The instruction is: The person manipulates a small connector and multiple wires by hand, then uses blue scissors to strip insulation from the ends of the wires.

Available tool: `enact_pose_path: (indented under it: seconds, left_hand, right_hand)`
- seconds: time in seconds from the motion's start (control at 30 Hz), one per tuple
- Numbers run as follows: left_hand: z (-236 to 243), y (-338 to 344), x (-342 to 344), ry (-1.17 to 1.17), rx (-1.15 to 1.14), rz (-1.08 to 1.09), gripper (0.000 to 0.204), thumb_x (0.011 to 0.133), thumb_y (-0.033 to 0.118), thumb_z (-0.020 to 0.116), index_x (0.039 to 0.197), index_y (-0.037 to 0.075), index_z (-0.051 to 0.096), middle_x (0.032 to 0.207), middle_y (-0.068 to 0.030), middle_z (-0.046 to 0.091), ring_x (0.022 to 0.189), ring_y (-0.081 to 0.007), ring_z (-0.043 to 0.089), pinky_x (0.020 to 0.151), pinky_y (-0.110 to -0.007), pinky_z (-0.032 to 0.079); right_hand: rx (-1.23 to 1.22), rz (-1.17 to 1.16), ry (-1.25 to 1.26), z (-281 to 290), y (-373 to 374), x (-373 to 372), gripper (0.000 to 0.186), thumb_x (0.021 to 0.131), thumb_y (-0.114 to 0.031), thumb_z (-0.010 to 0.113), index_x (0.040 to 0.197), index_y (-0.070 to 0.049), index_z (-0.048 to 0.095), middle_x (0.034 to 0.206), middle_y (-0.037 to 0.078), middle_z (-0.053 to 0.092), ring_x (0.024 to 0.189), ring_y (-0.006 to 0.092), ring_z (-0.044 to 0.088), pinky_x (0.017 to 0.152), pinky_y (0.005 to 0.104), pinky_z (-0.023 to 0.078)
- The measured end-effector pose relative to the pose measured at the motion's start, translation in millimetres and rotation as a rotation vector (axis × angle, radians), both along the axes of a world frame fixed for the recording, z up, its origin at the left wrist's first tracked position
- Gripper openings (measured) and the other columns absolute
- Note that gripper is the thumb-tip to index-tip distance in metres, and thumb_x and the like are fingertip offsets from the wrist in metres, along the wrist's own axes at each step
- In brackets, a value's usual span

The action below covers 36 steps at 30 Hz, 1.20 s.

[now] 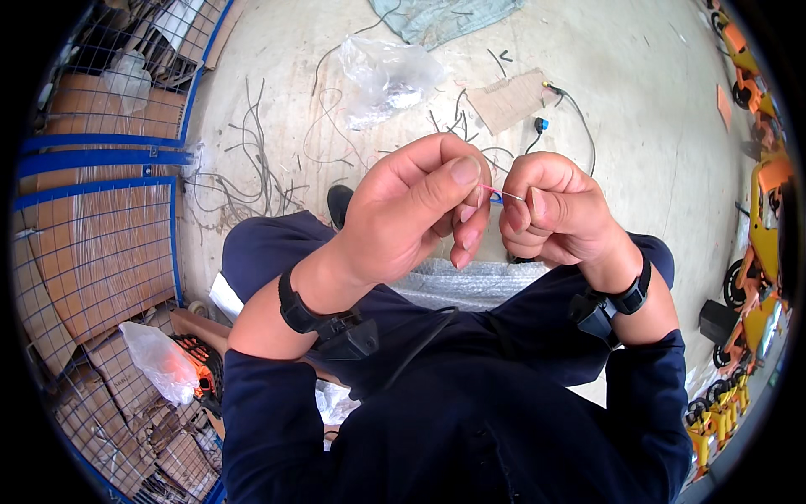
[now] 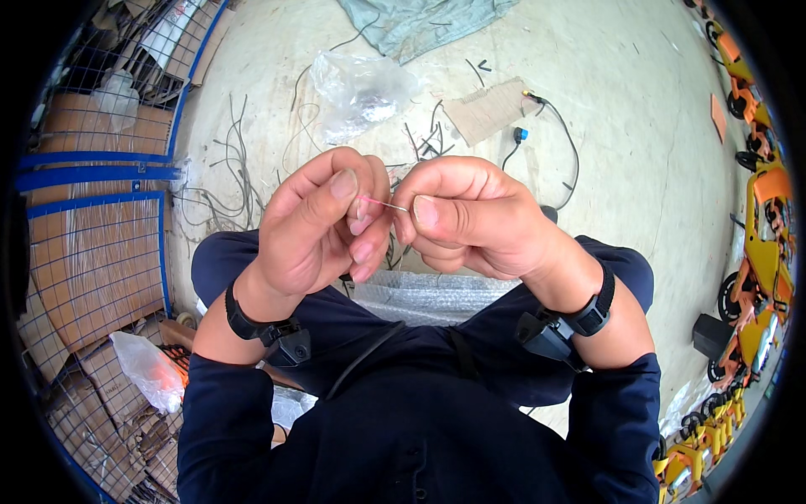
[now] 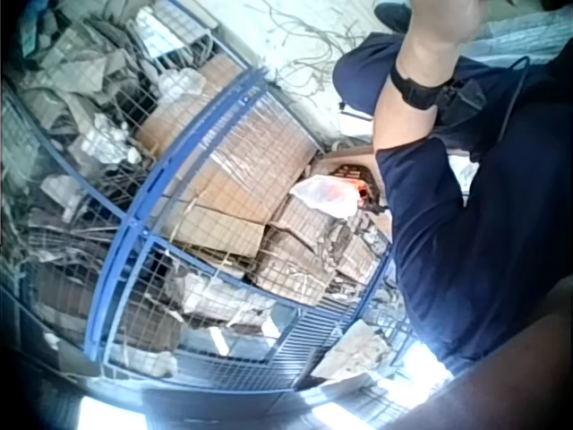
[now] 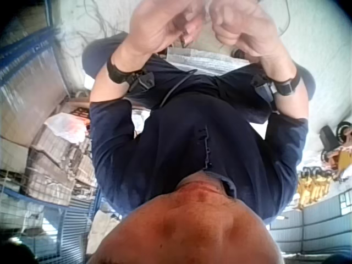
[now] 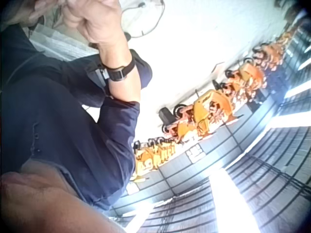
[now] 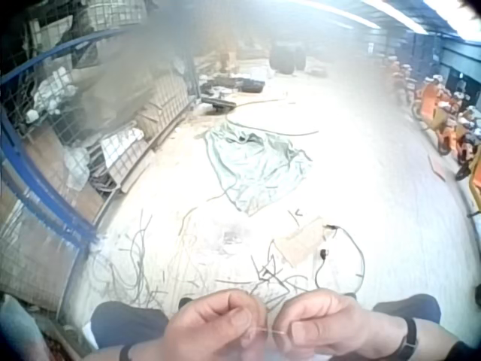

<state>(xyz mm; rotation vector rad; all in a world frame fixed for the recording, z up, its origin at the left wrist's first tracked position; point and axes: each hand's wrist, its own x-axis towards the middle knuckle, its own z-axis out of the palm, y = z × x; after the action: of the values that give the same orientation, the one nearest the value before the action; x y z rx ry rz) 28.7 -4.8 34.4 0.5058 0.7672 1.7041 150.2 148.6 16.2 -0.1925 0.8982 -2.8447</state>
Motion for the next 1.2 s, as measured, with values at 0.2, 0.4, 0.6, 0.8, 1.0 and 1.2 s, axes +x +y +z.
enact_pose_path:
  seconds: [0.2, 0.4, 0.6, 0.8, 1.0, 1.2]
  left_hand:
    - [-14, 0, -6, 0.64, 0.019, 0.186, 0.024, 0.097, 0.023, 0.053, 0.106, 0.001, 0.052, 0.09, -0.0047, 0.057, 0.078, -0.0121, 0.057, 0.071, -0.026, 0.048]
    - [-26, 8, -5, 0.846, -0.052, 0.229, 0.028, 0.09, 0.017, 0.062, 0.114, 0.003, 0.055, 0.097, -0.0071, 0.064, 0.088, -0.0139, 0.06, 0.081, -0.028, 0.046]
    - [-21, 6, -9, 0.974, -0.162, 0.285, 0.011, 0.088, 0.01, 0.063, 0.094, 0.002, 0.061, 0.084, -0.0065, 0.064, 0.076, -0.0135, 0.061, 0.069, -0.027, 0.048]
    - [-11, 5, -13, 1.118, -0.275, 0.202, 0.011, 0.091, 0.011, 0.059, 0.095, 0.001, 0.061, 0.082, -0.005, 0.063, 0.076, -0.0109, 0.058, 0.07, -0.025, 0.046]
    - [-12, 3, -16, 0.982, -0.262, 0.061, 0.014, 0.094, 0.014, 0.057, 0.096, 0.0, 0.06, 0.084, -0.0037, 0.062, 0.078, -0.009, 0.056, 0.072, -0.024, 0.045]
    - [-17, 8, -17, 0.994, -0.278, 0.13, 0.013, 0.091, 0.014, 0.06, 0.094, 0.002, 0.059, 0.081, -0.0029, 0.059, 0.076, -0.0103, 0.054, 0.071, -0.024, 0.044]
  right_hand:
    - [-0.016, -0.03, -0.052, -1, 2, 0, 0.022, 0.099, -0.019, 0.048, 0.095, 0.001, 0.057, 0.058, -0.005, 0.034, 0.047, 0.0051, 0.024, 0.043, 0.0221, 0.019]
    - [-0.037, -0.062, -0.103, -6, 5, -1, 0.02, 0.098, -0.019, 0.048, 0.095, -0.001, 0.055, 0.058, -0.005, 0.033, 0.048, 0.0059, 0.026, 0.044, 0.022, 0.023]
    - [0.524, -0.235, -0.316, 8, 8, -1, 0.02, 0.097, -0.019, 0.051, 0.098, -0.002, 0.061, 0.081, 0.003, 0.061, 0.07, 0.009, 0.054, 0.063, 0.0218, 0.043]
    - [0.815, -0.377, -0.216, 9, 7, 1, 0.013, 0.096, -0.013, 0.052, 0.099, -0.003, 0.06, 0.085, 0.002, 0.062, 0.076, 0.0058, 0.055, 0.065, 0.0211, 0.044]
    - [0.777, -0.234, -0.26, 17, 9, 1, 0.012, 0.096, -0.014, 0.052, 0.099, -0.003, 0.057, 0.085, 0.001, 0.062, 0.076, 0.0047, 0.053, 0.066, 0.0198, 0.043]
    - [0.789, -0.257, -0.269, 21, 10, 2, 0.015, 0.094, -0.015, 0.055, 0.094, -0.002, 0.061, 0.081, -0.003, 0.058, 0.072, 0.0026, 0.048, 0.062, 0.019, 0.04]
